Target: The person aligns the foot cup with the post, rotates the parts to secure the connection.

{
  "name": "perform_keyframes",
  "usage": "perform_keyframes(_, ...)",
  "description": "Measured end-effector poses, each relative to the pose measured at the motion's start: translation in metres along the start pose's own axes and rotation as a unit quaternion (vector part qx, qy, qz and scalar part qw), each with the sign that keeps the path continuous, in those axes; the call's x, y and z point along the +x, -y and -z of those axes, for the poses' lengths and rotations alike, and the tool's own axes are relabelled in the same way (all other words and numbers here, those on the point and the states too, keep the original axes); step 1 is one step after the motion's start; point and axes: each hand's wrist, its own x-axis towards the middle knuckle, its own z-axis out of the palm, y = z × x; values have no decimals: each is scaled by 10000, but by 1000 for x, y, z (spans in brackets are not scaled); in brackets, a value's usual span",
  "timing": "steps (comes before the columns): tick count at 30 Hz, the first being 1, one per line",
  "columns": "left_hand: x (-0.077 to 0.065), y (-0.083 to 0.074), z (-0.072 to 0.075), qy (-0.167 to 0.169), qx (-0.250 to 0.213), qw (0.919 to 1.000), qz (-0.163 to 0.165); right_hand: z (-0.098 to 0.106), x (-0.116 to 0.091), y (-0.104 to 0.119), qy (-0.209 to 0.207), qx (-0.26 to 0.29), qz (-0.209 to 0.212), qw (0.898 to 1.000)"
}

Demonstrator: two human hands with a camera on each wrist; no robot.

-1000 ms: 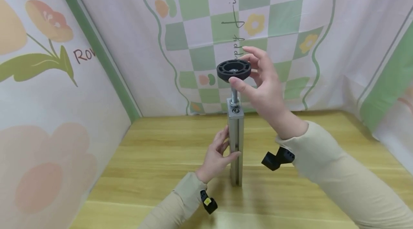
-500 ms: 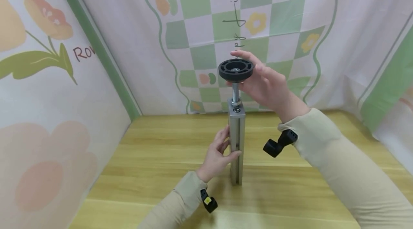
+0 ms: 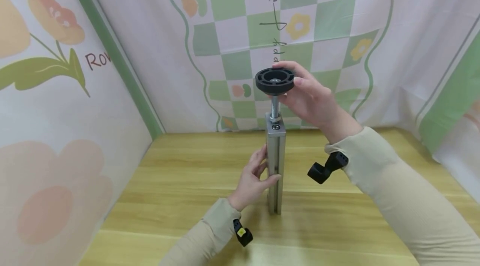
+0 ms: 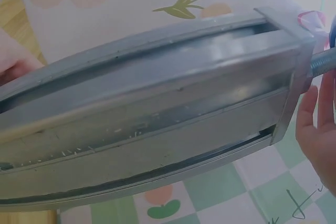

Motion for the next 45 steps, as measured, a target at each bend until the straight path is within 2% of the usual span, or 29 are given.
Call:
perform_keyframes(5,0,2,0,37,-23,10000,-9,-6,-2,4,-632,-448,96,9969)
perform_keyframes(11,-1,4,0,74,-84,9998,-154,-15,-5,7,-1285,-1057,233,9858)
perform_keyframes(19,-1,4,0,81,-87,9997,-206,-31,-7,11,-2084,-1864,170,9600)
perform_keyframes(24,-1,4,0,87,-78,9997,-216,-38,-7,11,-2391,-2233,105,9449)
perform_keyframes(28,-1,3,0,62,-59,9998,-187,-41,-7,9,-2563,-2484,236,9338)
perform_keyframes(31,-2,2,0,21,-37,9999,-127,-44,-7,8,-2728,-2903,292,9168)
perform_keyframes(38,-3,5,0,36,-44,9999,-125,-53,-7,6,-3129,-4118,372,8551)
perform_keyframes(42,-2,7,0,53,2,9998,-194,-57,-7,5,-3247,-4356,597,8374)
perform_keyframes(45,-1,7,0,52,56,9998,-181,-58,-6,4,-3301,-4473,715,8281)
